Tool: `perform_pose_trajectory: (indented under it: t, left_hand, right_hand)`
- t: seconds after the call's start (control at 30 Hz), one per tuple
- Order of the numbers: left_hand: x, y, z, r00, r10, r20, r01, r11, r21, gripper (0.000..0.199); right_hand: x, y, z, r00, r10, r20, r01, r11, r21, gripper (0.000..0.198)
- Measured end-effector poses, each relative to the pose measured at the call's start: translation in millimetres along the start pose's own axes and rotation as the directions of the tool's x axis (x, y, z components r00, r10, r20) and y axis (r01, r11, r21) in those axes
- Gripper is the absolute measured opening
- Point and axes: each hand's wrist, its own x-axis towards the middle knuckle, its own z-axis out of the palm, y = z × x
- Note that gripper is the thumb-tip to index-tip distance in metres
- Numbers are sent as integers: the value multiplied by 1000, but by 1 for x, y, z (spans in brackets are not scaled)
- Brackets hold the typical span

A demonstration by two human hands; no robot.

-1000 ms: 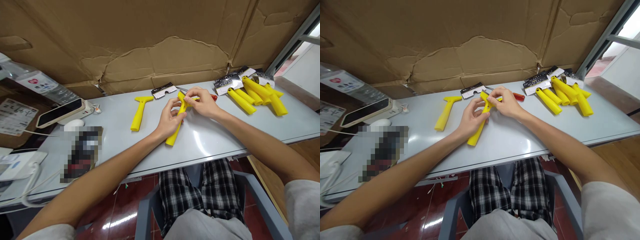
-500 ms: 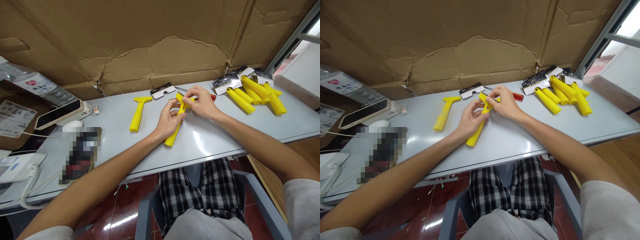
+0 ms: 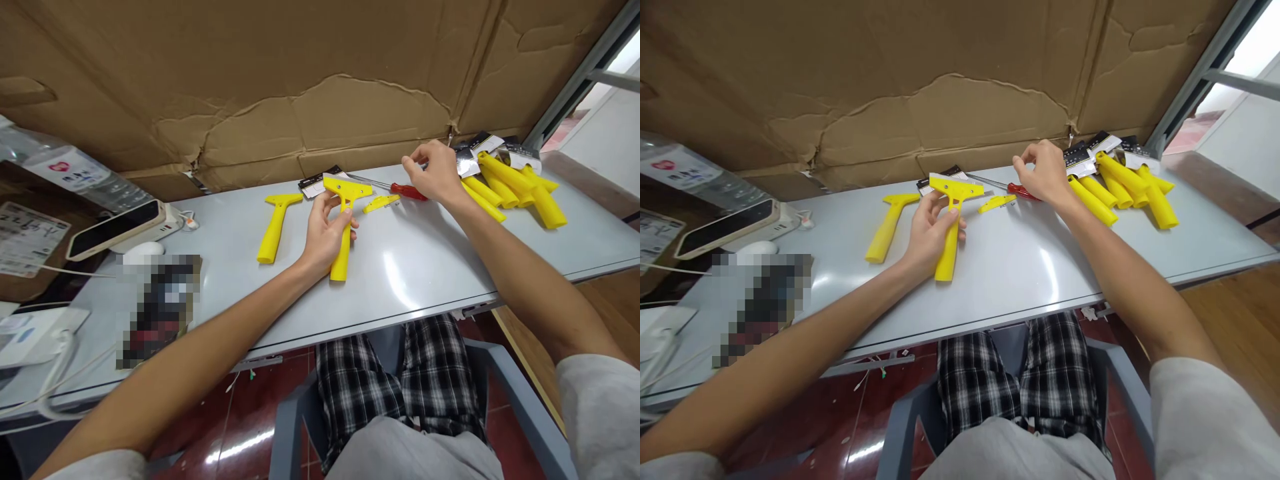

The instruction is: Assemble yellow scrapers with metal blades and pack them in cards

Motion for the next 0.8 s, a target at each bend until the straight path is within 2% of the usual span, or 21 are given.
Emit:
perform_pose_trajectory:
  t: [0.13,0.27,0.47,0.57,0.8]
  left_hand:
    - [0,-1,0,1000,-12,-21,12,1000,4,46]
    - [1,-2,0,1000,-4,-22,4,1000,-1,46]
    - [1,-3,0,999,-11,-44,10,1000,-5,48]
    - [0,-1,1,998,-9,-56,9,1000,7,48]
    - [-1,3,3,996,-34,-85,34,999,-6,36]
  right_hand:
    - [2,12,5,996,-19,85,20,1000,-14,37]
    - [1,12,5,988,-23,154,29,999,-36,29]
    - [1,15,5,956,-75,285,91,995,-43,33]
    - [2,21,9,938,-61,341,95,992,-83,36]
    - [4,26,13,930,-42,364,99,985,-140,36]
